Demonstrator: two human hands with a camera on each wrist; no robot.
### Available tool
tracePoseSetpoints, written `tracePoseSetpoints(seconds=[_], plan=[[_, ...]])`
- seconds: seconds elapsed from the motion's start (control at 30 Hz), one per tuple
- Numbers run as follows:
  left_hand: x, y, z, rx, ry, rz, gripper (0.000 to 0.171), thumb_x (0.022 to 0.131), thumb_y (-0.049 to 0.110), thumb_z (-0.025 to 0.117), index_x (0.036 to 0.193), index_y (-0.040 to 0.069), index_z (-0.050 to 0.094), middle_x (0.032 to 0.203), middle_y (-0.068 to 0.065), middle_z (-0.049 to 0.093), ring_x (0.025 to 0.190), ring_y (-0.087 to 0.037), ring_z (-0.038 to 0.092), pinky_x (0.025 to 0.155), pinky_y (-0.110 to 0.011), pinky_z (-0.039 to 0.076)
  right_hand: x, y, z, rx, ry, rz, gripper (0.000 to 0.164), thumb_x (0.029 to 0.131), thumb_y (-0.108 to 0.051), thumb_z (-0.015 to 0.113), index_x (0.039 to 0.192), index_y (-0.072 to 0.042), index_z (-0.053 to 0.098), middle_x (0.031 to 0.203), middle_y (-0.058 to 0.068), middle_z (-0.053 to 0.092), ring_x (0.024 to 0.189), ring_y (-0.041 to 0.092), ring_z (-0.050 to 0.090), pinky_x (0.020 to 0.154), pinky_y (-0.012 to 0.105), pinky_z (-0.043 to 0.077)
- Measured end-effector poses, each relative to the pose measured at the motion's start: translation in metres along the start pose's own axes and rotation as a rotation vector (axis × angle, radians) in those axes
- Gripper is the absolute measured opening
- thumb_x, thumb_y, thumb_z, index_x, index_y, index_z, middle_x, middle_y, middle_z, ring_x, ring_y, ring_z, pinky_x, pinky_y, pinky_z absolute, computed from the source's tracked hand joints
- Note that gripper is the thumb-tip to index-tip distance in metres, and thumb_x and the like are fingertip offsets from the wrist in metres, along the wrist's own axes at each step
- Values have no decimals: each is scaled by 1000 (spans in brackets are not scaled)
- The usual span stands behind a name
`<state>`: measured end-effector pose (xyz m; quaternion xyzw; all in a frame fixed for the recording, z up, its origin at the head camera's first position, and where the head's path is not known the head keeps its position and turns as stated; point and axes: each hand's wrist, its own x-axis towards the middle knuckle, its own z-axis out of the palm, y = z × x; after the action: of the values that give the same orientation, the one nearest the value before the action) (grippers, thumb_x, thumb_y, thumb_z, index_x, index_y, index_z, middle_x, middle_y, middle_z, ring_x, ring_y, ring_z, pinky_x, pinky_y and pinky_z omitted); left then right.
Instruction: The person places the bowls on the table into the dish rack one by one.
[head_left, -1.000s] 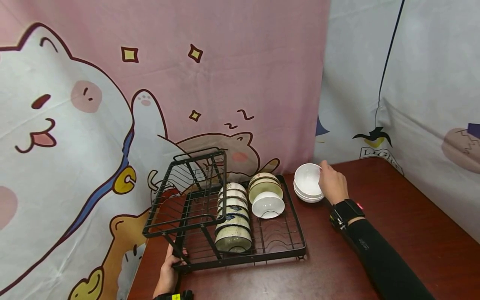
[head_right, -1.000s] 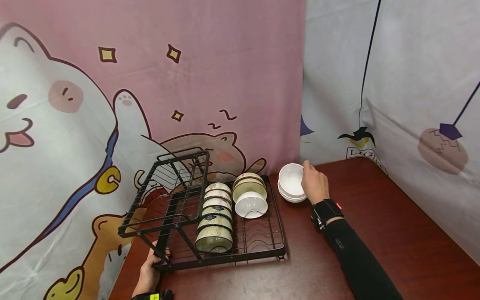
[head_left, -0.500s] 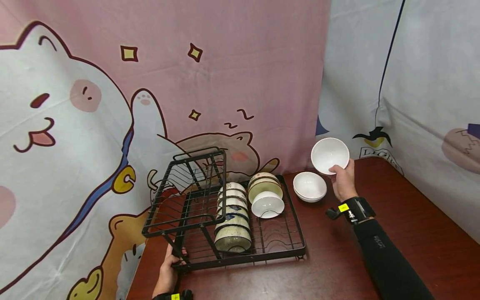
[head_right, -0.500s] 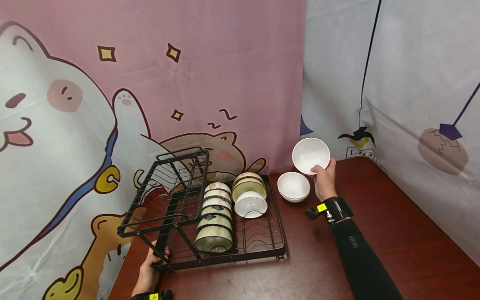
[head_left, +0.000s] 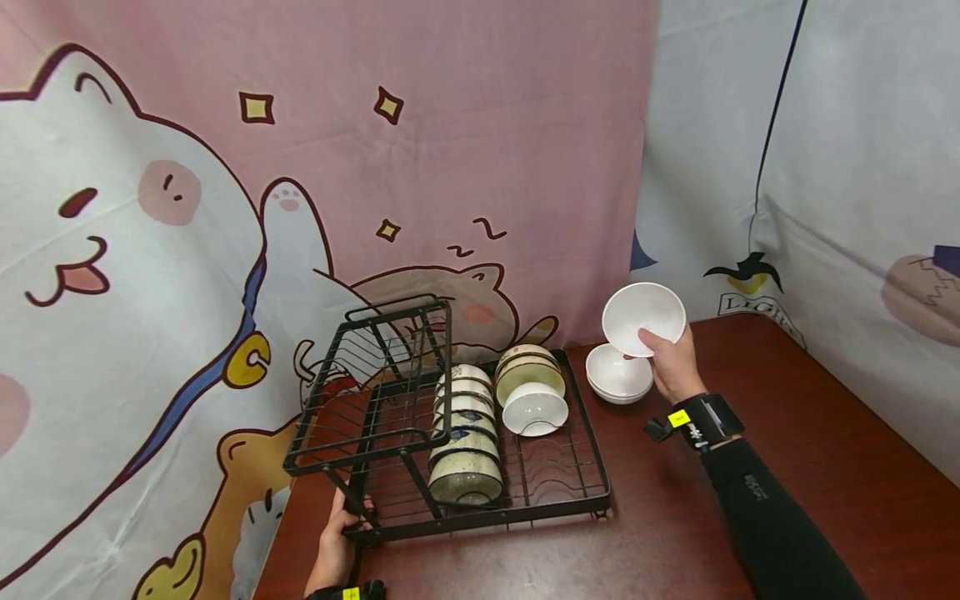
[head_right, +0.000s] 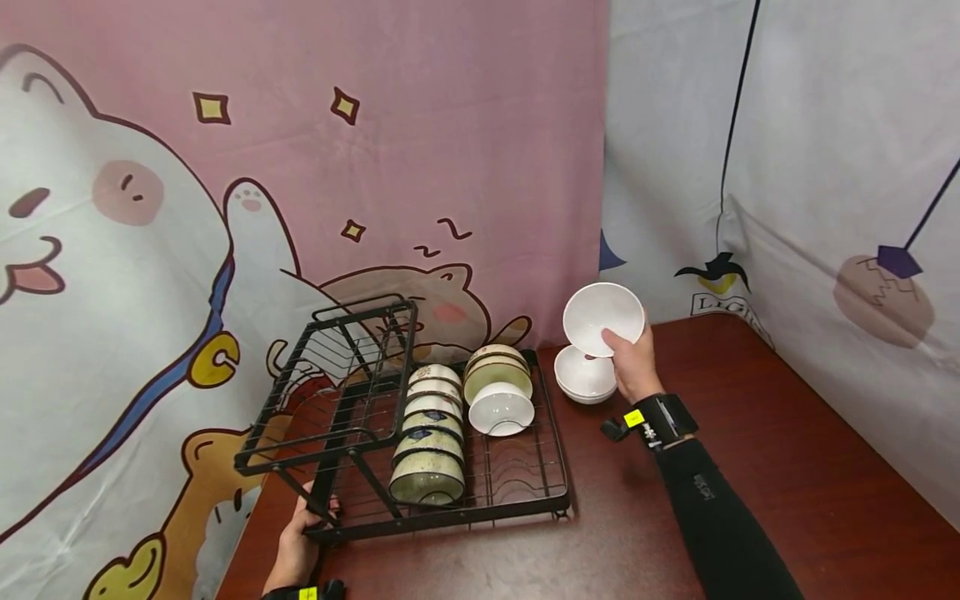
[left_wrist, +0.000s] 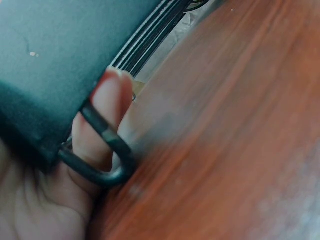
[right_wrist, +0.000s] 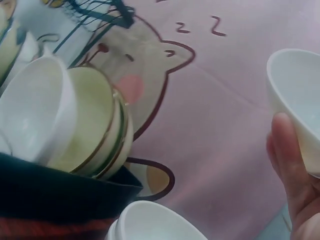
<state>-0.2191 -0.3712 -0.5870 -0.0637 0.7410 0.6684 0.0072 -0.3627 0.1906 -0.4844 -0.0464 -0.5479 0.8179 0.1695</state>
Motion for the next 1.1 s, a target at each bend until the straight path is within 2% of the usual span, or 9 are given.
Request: tracePoseSetpoints(seconds=[0.07, 0.13, 0.2, 0.3, 0.37, 0.53, 0.73, 0.87, 1.1], plan=[[0, 0, 0, -3, -2, 5, 74, 88, 5, 23, 161, 7, 10, 116, -10, 42, 94, -14, 47, 76, -27, 43, -3, 0, 5, -136, -30, -53, 65, 99, 8, 55, 156, -14, 33, 132, -7, 46, 116, 9, 52, 90, 20, 53], [0, 0, 1, -8, 5, 18, 72, 88, 5, 24, 159, 5, 12, 115, -9, 43, 93, -14, 49, 75, -27, 44, -11, -3, 12, -284, -96, -151, 61, 97, 10, 55, 154, -7, 38, 138, 2, 50, 119, 12, 49, 96, 22, 47], [-1, 0, 1, -12, 14, 26, 70, 88, 4, 25, 157, 4, 15, 113, -8, 45, 92, -14, 49, 75, -27, 46, -18, 0, 19, -439, -184, -291, 54, 96, 11, 54, 148, -3, 45, 139, 11, 54, 121, 18, 52, 100, 32, 44], [-1, 0, 2, -18, 29, 37, 66, 88, 3, 25, 153, 1, 19, 111, -7, 48, 90, -15, 50, 73, -27, 47, -30, 4, 32, -614, -308, -503, 48, 94, 15, 53, 139, -2, 53, 135, 20, 59, 119, 30, 57, 98, 49, 47], [-1, 0, 2, -10, 28, 29, 67, 87, 4, 24, 154, 2, 19, 111, -8, 48, 91, -15, 49, 73, -27, 47, -35, 11, 38, -706, -371, -623, 51, 92, 16, 54, 137, -7, 56, 129, 16, 61, 116, 33, 60, 94, 56, 49], [0, 0, 1, 9, 13, 12, 73, 87, 6, 24, 160, 5, 13, 114, -8, 45, 93, -14, 49, 76, -28, 44, -50, 14, 53, -836, -494, -798, 64, 82, 19, 60, 137, -13, 57, 117, 8, 61, 108, 27, 64, 91, 53, 53], [1, -2, 3, -9, 18, 37, 71, 88, 3, 24, 157, 0, 15, 111, -7, 48, 91, -13, 51, 73, -27, 47, -63, 20, 60, -919, -618, -891, 76, 70, 21, 65, 137, -14, 58, 114, 5, 59, 94, 22, 67, 77, 43, 57], [0, 0, 2, 0, 8, 10, 73, 88, 5, 23, 160, 5, 12, 115, -9, 44, 95, -13, 48, 76, -27, 44, -65, 30, 61, -985, -704, -905, 80, 67, 23, 68, 138, -14, 58, 118, 4, 58, 83, 17, 67, 70, 33, 56], [-1, 2, 1, 12, 13, 1, 75, 88, 5, 23, 162, 6, 10, 119, -11, 43, 99, -13, 48, 77, -27, 44, -65, 44, 58, -1100, -780, -960, 87, 61, 23, 69, 140, -14, 59, 119, 3, 56, 64, 9, 49, 58, 20, 40]])
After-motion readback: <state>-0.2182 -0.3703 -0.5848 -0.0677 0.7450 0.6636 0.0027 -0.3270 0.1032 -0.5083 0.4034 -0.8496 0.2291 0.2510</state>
